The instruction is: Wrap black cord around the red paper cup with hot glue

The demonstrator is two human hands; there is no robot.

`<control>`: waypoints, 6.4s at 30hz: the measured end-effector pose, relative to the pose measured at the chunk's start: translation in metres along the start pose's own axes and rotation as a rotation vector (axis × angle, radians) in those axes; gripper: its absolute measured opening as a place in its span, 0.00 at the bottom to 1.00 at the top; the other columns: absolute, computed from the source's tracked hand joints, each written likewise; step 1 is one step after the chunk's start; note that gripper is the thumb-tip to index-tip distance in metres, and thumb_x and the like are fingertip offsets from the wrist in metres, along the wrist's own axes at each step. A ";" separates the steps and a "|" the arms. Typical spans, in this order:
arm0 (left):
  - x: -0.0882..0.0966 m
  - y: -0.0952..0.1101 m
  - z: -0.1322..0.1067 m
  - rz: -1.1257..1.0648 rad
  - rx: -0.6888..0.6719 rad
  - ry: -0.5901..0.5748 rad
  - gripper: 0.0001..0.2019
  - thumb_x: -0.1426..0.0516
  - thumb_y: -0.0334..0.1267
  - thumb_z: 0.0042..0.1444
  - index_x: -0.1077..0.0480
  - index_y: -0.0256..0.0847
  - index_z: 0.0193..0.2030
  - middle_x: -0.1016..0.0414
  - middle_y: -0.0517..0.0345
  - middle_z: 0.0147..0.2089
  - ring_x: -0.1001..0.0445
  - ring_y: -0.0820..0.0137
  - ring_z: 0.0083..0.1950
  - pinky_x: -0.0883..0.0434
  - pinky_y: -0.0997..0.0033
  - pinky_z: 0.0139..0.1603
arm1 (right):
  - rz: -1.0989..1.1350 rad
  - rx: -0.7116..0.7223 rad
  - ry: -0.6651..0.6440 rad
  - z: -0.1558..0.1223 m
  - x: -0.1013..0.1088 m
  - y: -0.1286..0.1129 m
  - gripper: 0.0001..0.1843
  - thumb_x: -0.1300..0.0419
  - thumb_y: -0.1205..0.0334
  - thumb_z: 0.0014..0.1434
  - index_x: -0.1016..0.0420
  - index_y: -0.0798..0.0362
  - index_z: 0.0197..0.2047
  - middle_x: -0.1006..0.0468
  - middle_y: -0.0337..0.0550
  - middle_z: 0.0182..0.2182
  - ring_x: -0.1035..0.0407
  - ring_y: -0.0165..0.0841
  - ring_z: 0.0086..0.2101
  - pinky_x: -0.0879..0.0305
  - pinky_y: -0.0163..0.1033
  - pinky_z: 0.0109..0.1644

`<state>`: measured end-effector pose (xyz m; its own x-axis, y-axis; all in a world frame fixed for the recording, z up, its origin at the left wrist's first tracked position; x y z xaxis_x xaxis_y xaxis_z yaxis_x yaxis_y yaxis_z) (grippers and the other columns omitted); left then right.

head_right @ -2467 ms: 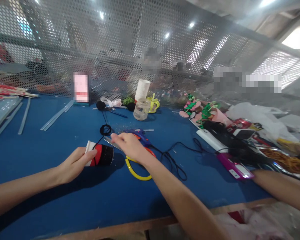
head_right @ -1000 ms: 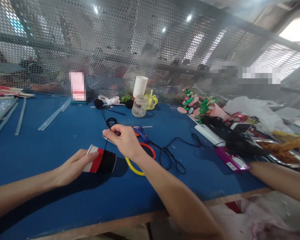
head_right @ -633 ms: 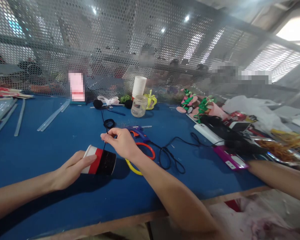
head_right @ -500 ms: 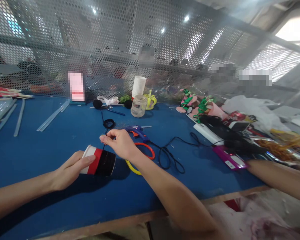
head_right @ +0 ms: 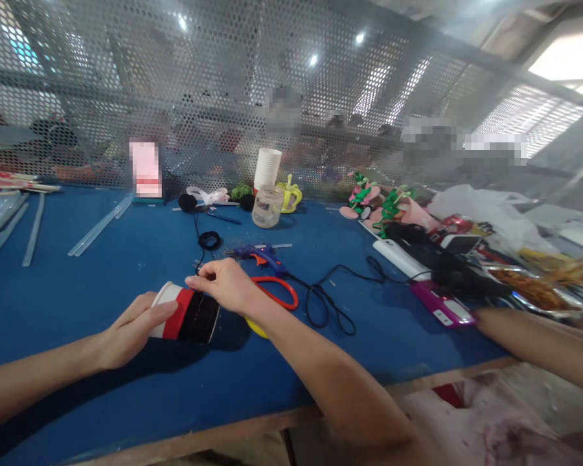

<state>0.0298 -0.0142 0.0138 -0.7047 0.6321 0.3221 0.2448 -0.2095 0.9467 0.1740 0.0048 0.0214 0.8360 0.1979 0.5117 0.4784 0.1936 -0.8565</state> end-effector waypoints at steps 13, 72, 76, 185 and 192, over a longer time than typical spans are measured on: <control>0.001 0.000 0.000 -0.018 0.014 -0.015 0.16 0.57 0.43 0.51 0.50 0.38 0.16 0.51 0.66 0.17 0.54 0.79 0.20 0.51 0.77 0.19 | -0.055 -0.019 -0.031 0.001 0.002 0.002 0.16 0.49 0.53 0.49 0.35 0.57 0.19 0.38 0.35 0.16 0.46 0.24 0.20 0.50 0.31 0.24; 0.007 -0.006 0.011 -0.086 0.168 0.156 0.16 0.55 0.46 0.49 0.46 0.37 0.17 0.49 0.66 0.16 0.51 0.79 0.20 0.50 0.78 0.19 | 0.058 0.051 -0.169 -0.010 0.015 -0.011 0.08 0.48 0.61 0.50 0.34 0.57 0.30 0.35 0.37 0.25 0.42 0.25 0.26 0.45 0.32 0.32; 0.005 -0.006 0.011 -0.076 0.164 0.148 0.17 0.55 0.46 0.49 0.48 0.37 0.16 0.50 0.67 0.16 0.52 0.80 0.19 0.51 0.78 0.19 | 0.024 0.039 -0.188 -0.009 0.013 -0.012 0.06 0.47 0.62 0.49 0.36 0.57 0.27 0.37 0.36 0.22 0.44 0.24 0.24 0.45 0.31 0.28; 0.018 -0.005 0.013 0.469 -0.120 0.240 0.13 0.61 0.38 0.53 0.51 0.40 0.18 0.49 0.65 0.18 0.50 0.77 0.20 0.47 0.75 0.21 | -0.453 0.126 -0.091 -0.022 0.006 -0.021 0.04 0.49 0.72 0.40 0.39 0.55 0.19 0.35 0.36 0.20 0.43 0.23 0.21 0.49 0.29 0.24; 0.022 -0.001 0.013 0.262 -0.167 0.232 0.15 0.59 0.39 0.52 0.49 0.39 0.16 0.49 0.65 0.18 0.51 0.78 0.21 0.48 0.76 0.22 | -0.731 -0.031 -0.131 -0.019 0.022 -0.017 0.03 0.48 0.70 0.40 0.37 0.55 0.18 0.32 0.37 0.19 0.41 0.25 0.21 0.53 0.30 0.21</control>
<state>0.0225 0.0093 0.0193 -0.7695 0.3594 0.5279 0.3381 -0.4720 0.8142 0.1892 -0.0126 0.0461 0.2635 0.1425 0.9541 0.9096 0.2927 -0.2949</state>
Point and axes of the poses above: each hand's wrist, its own z-axis towards the middle knuckle, its own x-axis out of the back of the hand, y = z × x, the point moved 2 cm from there along z, towards the middle knuckle
